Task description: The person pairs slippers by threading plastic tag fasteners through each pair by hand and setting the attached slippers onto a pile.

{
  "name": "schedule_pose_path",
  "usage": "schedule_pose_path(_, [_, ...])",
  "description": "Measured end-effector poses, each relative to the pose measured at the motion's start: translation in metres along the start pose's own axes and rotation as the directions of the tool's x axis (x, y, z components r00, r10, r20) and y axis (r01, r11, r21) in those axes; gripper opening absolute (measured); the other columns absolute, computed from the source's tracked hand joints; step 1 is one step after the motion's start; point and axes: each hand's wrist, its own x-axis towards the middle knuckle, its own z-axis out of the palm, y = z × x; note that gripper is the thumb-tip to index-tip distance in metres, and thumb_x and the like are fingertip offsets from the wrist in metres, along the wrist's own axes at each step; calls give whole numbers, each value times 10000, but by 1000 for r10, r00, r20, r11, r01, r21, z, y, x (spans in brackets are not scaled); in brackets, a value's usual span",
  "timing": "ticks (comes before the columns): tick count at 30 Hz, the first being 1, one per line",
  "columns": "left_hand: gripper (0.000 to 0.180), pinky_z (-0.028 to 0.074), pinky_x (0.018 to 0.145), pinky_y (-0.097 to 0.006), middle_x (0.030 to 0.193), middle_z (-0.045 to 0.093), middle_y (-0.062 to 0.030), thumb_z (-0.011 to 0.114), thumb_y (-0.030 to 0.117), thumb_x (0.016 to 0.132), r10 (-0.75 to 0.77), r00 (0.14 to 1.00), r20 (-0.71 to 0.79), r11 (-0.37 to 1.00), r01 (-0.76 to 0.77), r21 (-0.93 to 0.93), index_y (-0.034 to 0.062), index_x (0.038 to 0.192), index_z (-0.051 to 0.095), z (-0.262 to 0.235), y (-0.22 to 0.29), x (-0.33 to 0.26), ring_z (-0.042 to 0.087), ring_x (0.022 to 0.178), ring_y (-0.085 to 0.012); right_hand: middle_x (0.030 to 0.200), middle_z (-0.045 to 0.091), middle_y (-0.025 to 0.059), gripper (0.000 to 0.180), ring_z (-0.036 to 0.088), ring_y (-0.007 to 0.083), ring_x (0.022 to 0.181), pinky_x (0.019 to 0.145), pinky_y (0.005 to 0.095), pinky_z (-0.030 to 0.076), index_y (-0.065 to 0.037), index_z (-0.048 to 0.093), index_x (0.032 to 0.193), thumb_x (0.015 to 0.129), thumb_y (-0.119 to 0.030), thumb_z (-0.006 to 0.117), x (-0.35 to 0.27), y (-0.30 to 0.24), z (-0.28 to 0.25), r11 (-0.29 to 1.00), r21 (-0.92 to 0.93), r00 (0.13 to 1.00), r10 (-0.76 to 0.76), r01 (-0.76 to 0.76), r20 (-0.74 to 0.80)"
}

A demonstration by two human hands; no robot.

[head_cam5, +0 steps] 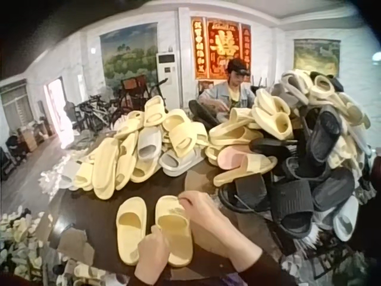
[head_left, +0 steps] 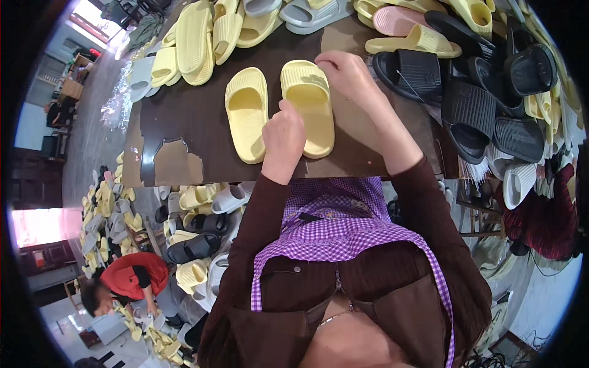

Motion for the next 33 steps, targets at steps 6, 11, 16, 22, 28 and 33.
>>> schedule_pose_path(6, [147,493,501,-445,599,594,-203,516,134,863,-37,998,45,999,38,-25,3,809,482,0,-5,4,617,568,-360,928,644,178,238,613,323,902,784,387,483,-32,658,941,819,-209,558,45,24,38,993,-94,994,74,-66,75])
schedule_pose_path(11, [158,492,475,-425,573,588,-191,519,130,864,26,999,41,999,-24,-35,-1,784,481,2,-11,-2,614,541,-349,938,647,181,286,611,328,903,796,391,480,-24,660,939,826,-262,548,63,26,55,974,-210,953,142,-87,268])
schedule_pose_path(16, [162,491,462,-415,564,586,-187,520,116,860,67,997,35,997,-66,-27,-5,759,486,8,-12,-2,613,525,-342,890,656,192,319,635,307,833,764,381,489,-8,664,938,816,-285,563,75,23,68,984,-175,909,113,-45,401])
schedule_pose_path(22, [158,490,509,-416,610,589,-180,533,126,853,80,997,-4,995,-80,-54,-1,760,513,6,-23,2,613,576,-336,846,662,176,294,644,262,779,727,358,495,-7,677,913,790,-259,589,74,23,72,979,-75,877,202,-188,437])
schedule_pose_path(28, [128,481,620,-422,720,594,-176,570,125,827,194,980,-43,958,-199,-206,1,797,557,-10,-47,12,603,708,-327,839,658,174,217,646,294,800,747,357,500,-21,686,872,735,-176,618,65,34,80,993,72,971,74,-93,229])
schedule_pose_path(33, [113,476,667,-396,776,582,-149,607,116,796,360,933,8,902,-346,-259,9,820,580,-15,-83,33,577,808,-306,836,658,160,153,644,292,795,736,356,501,-28,670,856,741,-115,620,60,28,86,999,48,996,-24,20,82])
